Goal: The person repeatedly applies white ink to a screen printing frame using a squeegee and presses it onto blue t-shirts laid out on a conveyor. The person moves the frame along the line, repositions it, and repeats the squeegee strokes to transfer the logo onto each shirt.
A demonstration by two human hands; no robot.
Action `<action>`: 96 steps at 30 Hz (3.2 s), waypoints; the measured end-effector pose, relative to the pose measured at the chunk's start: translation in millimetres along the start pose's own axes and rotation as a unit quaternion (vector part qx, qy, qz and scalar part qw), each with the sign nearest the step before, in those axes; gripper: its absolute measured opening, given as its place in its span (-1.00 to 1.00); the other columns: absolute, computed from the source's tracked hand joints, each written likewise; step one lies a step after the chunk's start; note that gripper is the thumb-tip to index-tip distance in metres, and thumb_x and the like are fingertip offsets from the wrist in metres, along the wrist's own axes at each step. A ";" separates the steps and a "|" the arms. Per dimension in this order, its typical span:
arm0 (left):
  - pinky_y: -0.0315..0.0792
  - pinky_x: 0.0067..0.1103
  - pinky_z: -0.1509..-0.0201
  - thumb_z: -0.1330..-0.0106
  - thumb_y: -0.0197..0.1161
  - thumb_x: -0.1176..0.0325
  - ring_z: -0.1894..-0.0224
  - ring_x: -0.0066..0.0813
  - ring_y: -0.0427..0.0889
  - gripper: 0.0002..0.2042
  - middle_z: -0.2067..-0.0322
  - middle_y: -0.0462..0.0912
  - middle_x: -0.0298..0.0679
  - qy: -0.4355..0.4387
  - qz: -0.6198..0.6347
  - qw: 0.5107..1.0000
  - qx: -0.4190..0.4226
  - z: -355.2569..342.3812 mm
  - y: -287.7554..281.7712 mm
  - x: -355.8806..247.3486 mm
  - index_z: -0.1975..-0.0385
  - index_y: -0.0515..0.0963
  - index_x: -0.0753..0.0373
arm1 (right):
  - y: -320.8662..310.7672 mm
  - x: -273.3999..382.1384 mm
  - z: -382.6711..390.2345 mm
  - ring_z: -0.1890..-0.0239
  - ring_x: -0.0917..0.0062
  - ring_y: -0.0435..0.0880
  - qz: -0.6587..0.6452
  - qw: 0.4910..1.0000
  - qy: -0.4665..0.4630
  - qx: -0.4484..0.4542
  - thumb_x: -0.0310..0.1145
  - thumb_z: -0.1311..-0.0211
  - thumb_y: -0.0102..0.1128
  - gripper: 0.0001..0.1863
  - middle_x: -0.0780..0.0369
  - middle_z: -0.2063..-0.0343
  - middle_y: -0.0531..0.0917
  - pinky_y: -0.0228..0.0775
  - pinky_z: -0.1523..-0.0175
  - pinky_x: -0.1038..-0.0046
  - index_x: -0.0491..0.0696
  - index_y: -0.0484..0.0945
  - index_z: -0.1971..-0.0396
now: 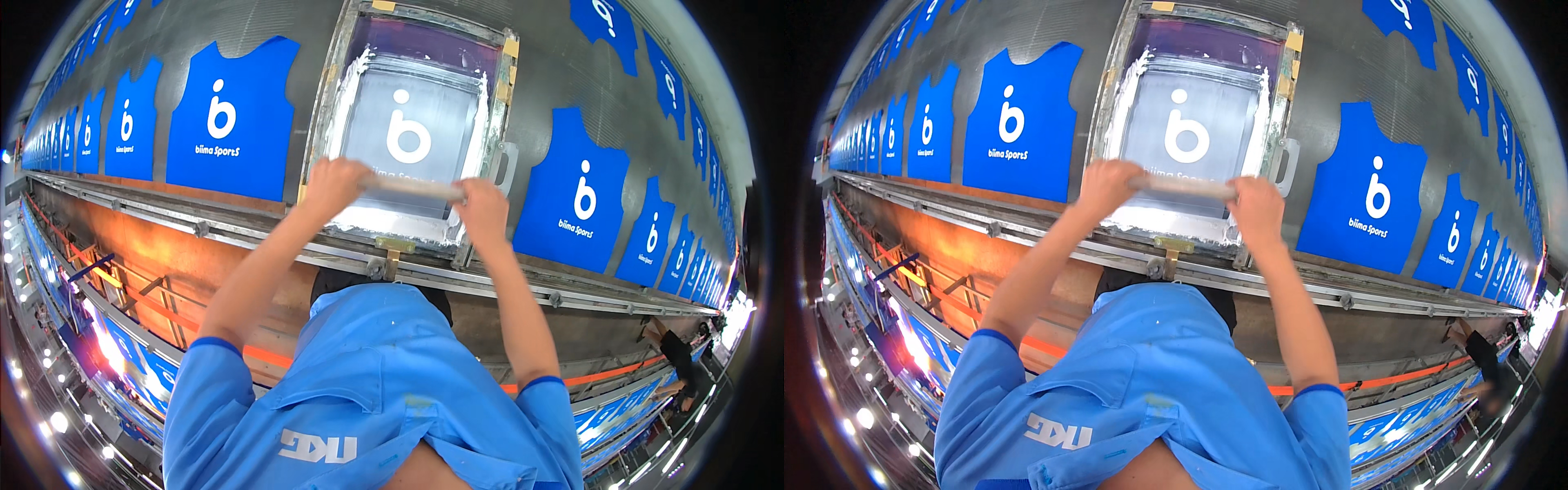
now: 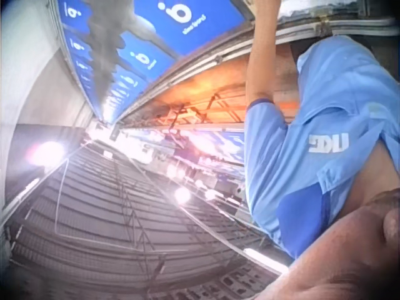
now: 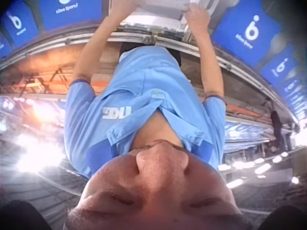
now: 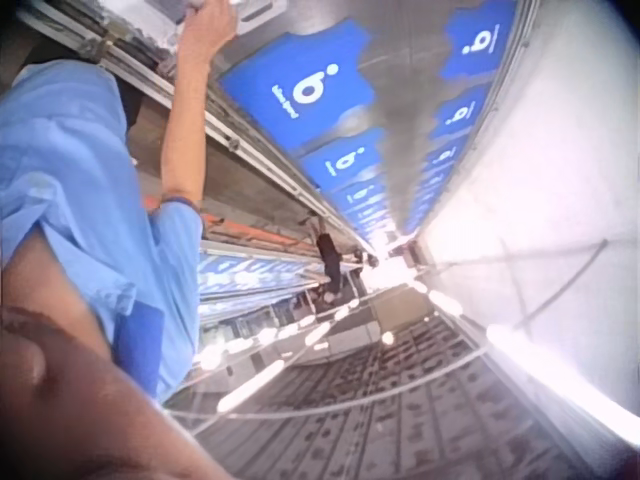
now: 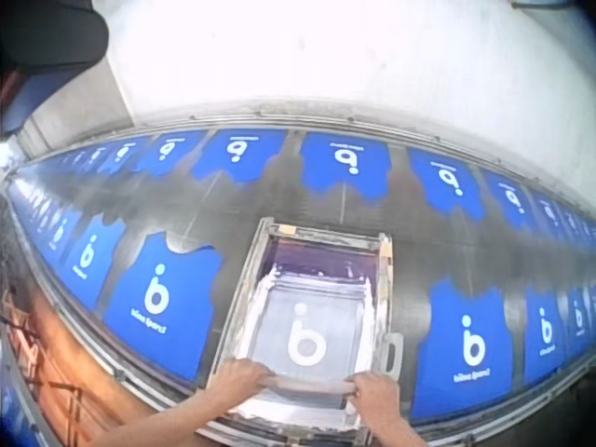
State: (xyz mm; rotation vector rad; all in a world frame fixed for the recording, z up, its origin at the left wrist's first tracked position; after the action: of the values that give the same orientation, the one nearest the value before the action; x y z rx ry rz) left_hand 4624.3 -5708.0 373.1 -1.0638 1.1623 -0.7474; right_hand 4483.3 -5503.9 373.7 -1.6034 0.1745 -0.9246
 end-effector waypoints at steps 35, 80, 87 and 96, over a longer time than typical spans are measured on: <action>0.46 -0.29 0.16 -0.06 0.50 0.17 0.34 -0.19 0.68 -0.75 0.43 0.71 -0.29 0.093 -0.004 0.993 -0.067 67.8 -7.0 -39.1 0.33 0.67 0.11 | 14.8 28.0 59.3 0.26 0.27 0.63 -0.018 0.996 -0.077 0.029 -0.32 0.04 0.47 -0.74 0.22 0.39 0.65 0.49 0.16 0.21 -0.01 0.59 0.34; 0.54 -0.30 0.00 0.02 0.32 0.54 0.05 -0.25 0.69 -0.41 0.02 0.71 -0.30 -0.004 0.109 0.992 0.061 88.6 16.7 -49.2 -0.09 0.63 -0.15 | -21.9 -125.6 -50.4 0.59 0.71 0.41 -0.461 0.829 0.222 -0.225 -0.29 -0.37 0.24 -0.75 0.37 0.59 0.52 0.19 0.51 0.57 -0.10 0.62 0.06; 0.45 -0.35 -0.07 -0.01 0.38 0.46 -0.06 -0.33 0.60 -0.62 -0.01 0.68 -0.37 0.027 0.057 0.998 -0.025 125.1 -41.3 10.7 0.10 0.67 -0.01 | -6.8 -55.8 -73.2 0.59 0.69 0.45 -0.360 0.855 0.197 -0.317 -0.30 -0.37 0.20 -0.80 0.36 0.61 0.56 0.25 0.46 0.52 -0.07 0.70 0.18; 0.47 -0.39 0.02 -0.03 0.52 0.22 0.03 -0.34 0.60 -0.77 0.25 0.68 -0.39 -0.027 -0.007 0.997 0.066 176.2 -132.8 284.4 0.34 0.67 0.08 | 139.8 176.2 -139.5 0.56 0.66 0.42 -0.355 0.866 0.194 -0.294 -0.27 -0.43 0.14 -0.76 0.33 0.59 0.53 0.26 0.43 0.49 -0.12 0.65 0.17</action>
State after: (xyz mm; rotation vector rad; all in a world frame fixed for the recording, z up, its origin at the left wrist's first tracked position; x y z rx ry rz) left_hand 4876.3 -5963.0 405.4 -0.9762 1.0463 -0.7910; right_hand 4564.3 -5751.4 326.3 -2.0691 0.1511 -1.9125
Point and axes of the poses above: each hand's wrist, its own z-axis away from the middle knuckle, its own y-axis out of the palm, x = y × z, the point moved 9 cm from there along -z, towards the middle knuckle
